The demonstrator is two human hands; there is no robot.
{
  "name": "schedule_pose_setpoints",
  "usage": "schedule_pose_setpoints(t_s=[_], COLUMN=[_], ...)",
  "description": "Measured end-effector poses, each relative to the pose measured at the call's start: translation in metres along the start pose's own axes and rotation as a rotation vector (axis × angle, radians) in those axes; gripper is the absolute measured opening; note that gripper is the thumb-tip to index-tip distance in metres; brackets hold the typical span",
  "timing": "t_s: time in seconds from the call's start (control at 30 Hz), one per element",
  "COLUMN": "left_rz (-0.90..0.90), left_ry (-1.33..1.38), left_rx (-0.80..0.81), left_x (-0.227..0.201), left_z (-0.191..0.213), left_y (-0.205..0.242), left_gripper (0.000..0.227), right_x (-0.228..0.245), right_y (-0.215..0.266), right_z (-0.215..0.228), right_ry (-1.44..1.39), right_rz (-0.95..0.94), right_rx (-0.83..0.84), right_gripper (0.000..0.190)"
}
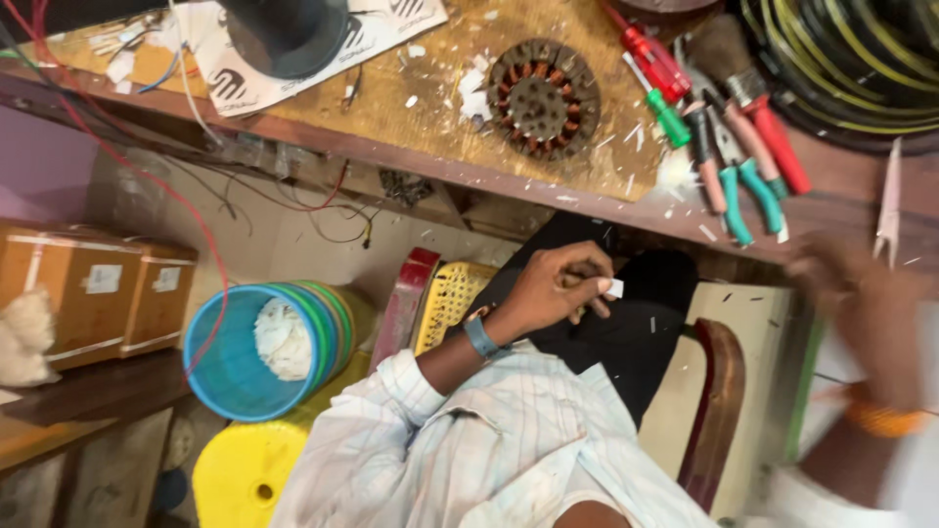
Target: The person repeatedly cuts small white insulating pieces with scissors and inserts them into slots on a circular copper-wound stator. They use a screwdriver to adjust or secure the pieces in place. The work is performed at a cluttered bench with tools and electrical parts visible.
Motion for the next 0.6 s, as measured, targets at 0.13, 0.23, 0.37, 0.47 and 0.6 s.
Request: schedule_pose_setpoints(t_s=[0.13, 0.23, 0.37, 0.47, 0.6], left_rz=[-0.053, -0.1, -0.247, -0.312, -0.037], left_ry=[-0.046, -0.119, -0.226, -0.301, -0.076], left_rx=[-0.03, -0.039, -0.029, -0.051, -0.064], left_x=[0.003, -0.003, -0.022, -0.026, -0.001], left_z=[-0.015, -0.02, -0.025, -0.026, -0.022], left_y=[-0.009, -0.011, -0.009, -0.009, -0.014], left_gripper=[0.009, 0.01, 0.009, 0.013, 0.016], right_x=[0.112, 0.147, 0.161, 0.167, 0.165], right_y=[0.03, 0.031, 0.03, 0.024, 0.022], right_z=[-0.04, -0.048, -0.03, -0.021, -0.008], right_ry=[-0.615, -0.651, -0.651, -0.612, -0.441], right_rz=[-0.122, -0.148, -0.2, -0.136, 0.004], right_rx=[-0.037, -0.214, -0.3, -0.268, -0.284], right_gripper=[0.028, 0.024, 0.02, 0.013, 0.016])
Point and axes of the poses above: each hand's wrist, its own y-axis away from the middle knuckle, its own z-axis out of the back of the hand, x = y × z, the point moved 9 cm from there along -y, towards the middle knuckle, and after that the axes turned 12 degrees about y, right-handed, at the moved point
